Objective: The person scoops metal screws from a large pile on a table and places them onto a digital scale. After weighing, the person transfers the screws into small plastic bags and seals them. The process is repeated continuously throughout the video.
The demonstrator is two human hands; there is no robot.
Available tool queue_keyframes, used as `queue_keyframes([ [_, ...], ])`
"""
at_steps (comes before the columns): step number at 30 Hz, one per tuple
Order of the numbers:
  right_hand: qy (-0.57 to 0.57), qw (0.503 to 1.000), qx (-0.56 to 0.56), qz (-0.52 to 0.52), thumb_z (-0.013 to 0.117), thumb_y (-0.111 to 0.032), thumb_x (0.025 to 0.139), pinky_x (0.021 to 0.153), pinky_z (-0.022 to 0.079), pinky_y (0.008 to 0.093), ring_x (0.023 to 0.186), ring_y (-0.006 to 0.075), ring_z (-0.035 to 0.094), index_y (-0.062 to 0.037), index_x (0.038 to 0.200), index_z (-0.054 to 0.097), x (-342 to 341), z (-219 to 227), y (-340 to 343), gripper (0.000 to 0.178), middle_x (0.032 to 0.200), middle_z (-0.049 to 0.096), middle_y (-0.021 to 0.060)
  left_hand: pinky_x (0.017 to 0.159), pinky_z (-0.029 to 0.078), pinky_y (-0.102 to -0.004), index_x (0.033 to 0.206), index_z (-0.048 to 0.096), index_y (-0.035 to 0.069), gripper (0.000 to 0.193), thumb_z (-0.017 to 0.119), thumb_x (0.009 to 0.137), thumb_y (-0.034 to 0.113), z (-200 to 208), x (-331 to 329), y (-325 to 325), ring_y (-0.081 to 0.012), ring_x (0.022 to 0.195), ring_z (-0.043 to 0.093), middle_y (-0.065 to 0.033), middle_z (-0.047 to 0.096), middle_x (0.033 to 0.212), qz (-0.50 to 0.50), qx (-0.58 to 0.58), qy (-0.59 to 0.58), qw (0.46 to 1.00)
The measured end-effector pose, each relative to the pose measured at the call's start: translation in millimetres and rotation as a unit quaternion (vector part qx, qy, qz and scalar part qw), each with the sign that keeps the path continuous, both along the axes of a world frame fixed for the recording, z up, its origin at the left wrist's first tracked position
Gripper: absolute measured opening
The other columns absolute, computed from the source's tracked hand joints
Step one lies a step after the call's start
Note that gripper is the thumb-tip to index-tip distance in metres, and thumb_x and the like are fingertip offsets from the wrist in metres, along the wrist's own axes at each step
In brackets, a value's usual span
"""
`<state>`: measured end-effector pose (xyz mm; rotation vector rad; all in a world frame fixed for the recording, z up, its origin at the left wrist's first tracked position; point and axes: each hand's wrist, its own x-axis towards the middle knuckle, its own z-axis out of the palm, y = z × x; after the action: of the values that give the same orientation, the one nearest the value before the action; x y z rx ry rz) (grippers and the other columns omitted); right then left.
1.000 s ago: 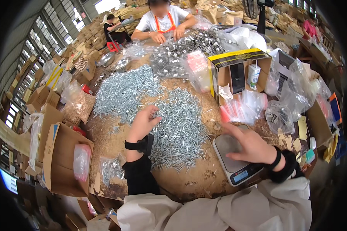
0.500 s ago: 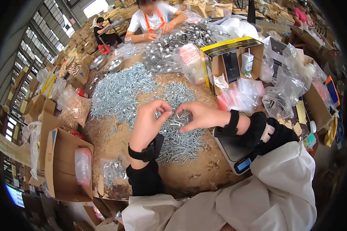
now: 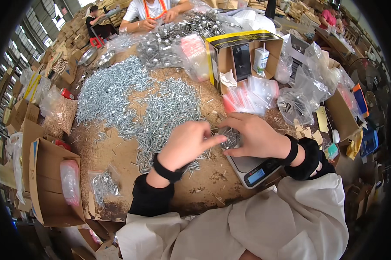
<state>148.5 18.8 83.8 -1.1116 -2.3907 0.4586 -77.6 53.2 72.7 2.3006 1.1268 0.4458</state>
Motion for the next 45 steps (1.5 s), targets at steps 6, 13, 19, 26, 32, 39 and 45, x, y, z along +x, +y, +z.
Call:
queue_keyframes([
  [6, -0.011, 0.998, 0.012, -0.064, 0.087, -0.03, 0.066, 0.081, 0.051, 0.0438, 0.095, 0.0357, 0.063, -0.006, 0.107, 0.062, 22, -19, -28, 0.054, 0.1, 0.064, 0.013, 0.058, 0.048, -0.047, 0.076, 0.062, 0.004, 0.033, 0.063, 0.096, 0.03, -28, 39, -24, -0.0384, 0.066, 0.063, -0.0177, 0.062, 0.068, -0.047, 0.084, -0.025, 0.995],
  [13, -0.016, 0.993, 0.021, -0.114, 0.088, -0.033, 0.064, 0.085, 0.048, 0.0428, 0.1, 0.033, 0.06, -0.0066, 0.106, 0.061, 47, -50, -40, 0.057, 0.102, 0.062, 0.0104, 0.056, 0.047, -0.0422, 0.072, 0.056, 0.007, 0.029, 0.066, 0.093, 0.025, -44, 75, -41, -0.0313, 0.062, 0.062, -0.0109, 0.059, 0.067, -0.023, 0.251, 0.065, 0.966],
  [19, -0.041, 0.995, 0.058, -0.066, 0.081, -0.042, 0.076, 0.107, 0.038, 0.047, 0.122, 0.0364, 0.052, -0.004, 0.123, 0.059, 74, -50, -41, 0.064, 0.127, 0.057, 0.0154, 0.055, 0.044, -0.0426, 0.074, 0.055, 0.004, 0.028, 0.067, 0.093, 0.021, -21, 77, -44, -0.0332, 0.061, 0.059, -0.0136, 0.056, 0.067, -0.016, 0.156, -0.028, 0.987],
  [26, -0.003, 0.985, 0.01, -0.169, 0.069, -0.014, 0.087, 0.096, 0.049, 0.0461, 0.107, 0.0407, 0.061, -0.0003, 0.125, 0.06, 176, -55, -15, 0.041, 0.119, 0.062, 0.022, 0.052, 0.033, -0.036, 0.076, 0.049, 0.002, 0.028, 0.06, 0.099, 0.015, -5, 35, -41, -0.0231, 0.053, 0.041, -0.0109, 0.041, 0.063, 0.141, 0.117, -0.14, 0.973],
  [32, -0.112, 0.963, 0.024, -0.242, 0.068, -0.005, 0.082, 0.088, 0.05, 0.0459, 0.103, 0.04, 0.061, -0.0067, 0.122, 0.062, 223, -88, 27, 0.04, 0.101, 0.06, 0.0177, 0.055, 0.026, -0.029, 0.078, 0.042, 0.003, 0.033, 0.051, 0.106, 0.018, -34, -36, -29, -0.0088, 0.064, 0.029, 0.0007, 0.032, 0.068, 0.318, 0.099, -0.243, 0.911],
  [39, -0.129, 0.944, 0.036, -0.302, 0.072, -0.012, 0.083, 0.078, 0.05, 0.0483, 0.091, 0.0403, 0.062, -0.0039, 0.105, 0.062, 220, -105, 32, 0.026, 0.1, 0.058, 0.0178, 0.054, 0.029, -0.0275, 0.079, 0.052, 0.003, 0.038, 0.049, 0.107, 0.028, -63, -91, -1, -0.0072, 0.06, 0.034, 0.0031, 0.04, 0.066, 0.355, 0.131, -0.096, 0.921],
  [45, -0.101, 0.953, 0.058, -0.279, 0.072, -0.015, 0.082, 0.075, 0.05, 0.0487, 0.087, 0.0409, 0.062, -0.0008, 0.096, 0.062, 216, -107, 36, 0.022, 0.097, 0.06, 0.018, 0.057, 0.04, -0.0402, 0.086, 0.059, -0.002, 0.042, 0.046, 0.106, 0.033, -60, -82, -10, -0.0285, 0.059, 0.054, -0.0152, 0.055, 0.065, 0.403, 0.106, -0.002, 0.909],
])
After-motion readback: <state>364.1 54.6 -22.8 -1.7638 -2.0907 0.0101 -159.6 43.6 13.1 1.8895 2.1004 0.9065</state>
